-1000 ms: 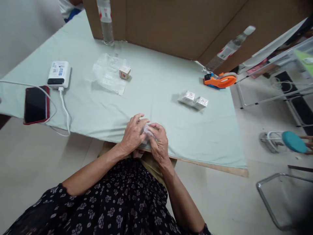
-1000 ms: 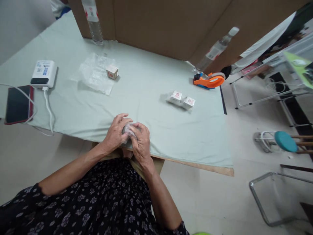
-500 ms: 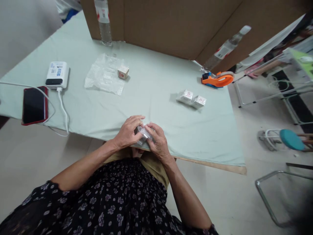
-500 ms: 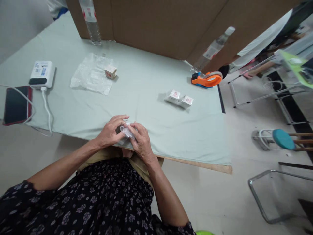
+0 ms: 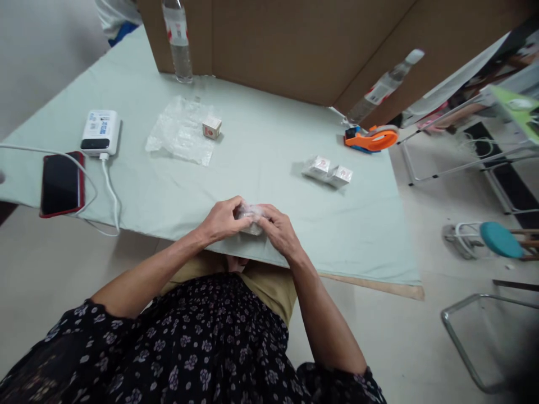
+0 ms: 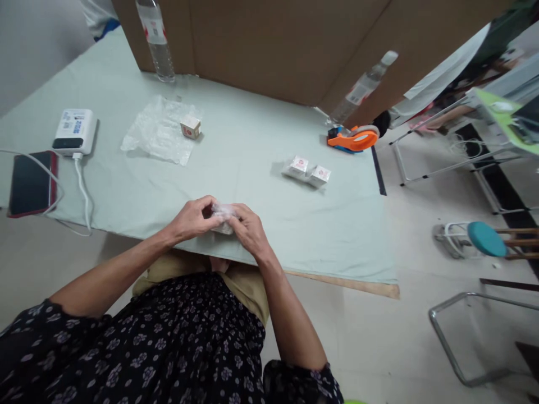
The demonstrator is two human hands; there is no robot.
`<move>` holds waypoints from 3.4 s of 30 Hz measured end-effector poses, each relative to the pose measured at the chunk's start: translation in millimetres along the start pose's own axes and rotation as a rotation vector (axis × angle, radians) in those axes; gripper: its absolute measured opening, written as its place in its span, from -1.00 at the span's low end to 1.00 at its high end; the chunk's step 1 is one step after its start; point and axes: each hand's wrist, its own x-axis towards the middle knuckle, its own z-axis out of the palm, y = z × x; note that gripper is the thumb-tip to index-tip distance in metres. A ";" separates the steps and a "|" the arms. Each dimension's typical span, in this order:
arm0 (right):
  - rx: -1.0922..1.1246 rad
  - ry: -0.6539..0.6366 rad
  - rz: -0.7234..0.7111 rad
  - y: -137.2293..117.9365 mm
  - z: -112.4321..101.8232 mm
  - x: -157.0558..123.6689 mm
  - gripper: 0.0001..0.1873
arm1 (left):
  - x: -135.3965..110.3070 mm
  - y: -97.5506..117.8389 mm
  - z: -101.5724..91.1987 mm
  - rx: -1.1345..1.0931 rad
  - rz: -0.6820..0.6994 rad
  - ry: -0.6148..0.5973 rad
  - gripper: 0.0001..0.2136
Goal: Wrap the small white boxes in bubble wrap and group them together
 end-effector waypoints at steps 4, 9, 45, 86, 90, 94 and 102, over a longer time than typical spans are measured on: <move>0.159 -0.074 0.173 -3.6 -9.3 11.8 -0.69 | 12.1 7.0 -2.5 0.016 -0.143 -0.026 -0.82; 0.088 -0.062 0.076 -0.5 -12.5 1.1 -0.45 | 15.9 -0.3 3.7 -0.078 -0.182 -0.003 -0.85; 0.095 0.286 0.116 -23.2 -0.9 19.2 -0.84 | 8.0 -26.7 11.7 -0.682 -0.083 -0.129 -0.34; -0.594 0.299 -0.405 7.2 2.8 -2.7 -0.79 | 12.6 -19.2 1.5 -0.627 -0.131 -0.237 -0.42; -0.479 0.347 -0.388 0.5 -2.3 -3.1 -0.72 | 15.3 -17.2 2.3 -0.756 -0.204 -0.202 -0.43; -0.326 0.469 -0.301 -8.0 -17.7 -9.7 -0.70 | 23.3 -10.5 0.7 -0.906 -0.303 -0.135 -0.48; -0.085 0.649 0.023 11.1 -57.6 -37.2 -0.68 | 63.7 26.1 35.5 -0.888 -0.360 -0.115 -0.50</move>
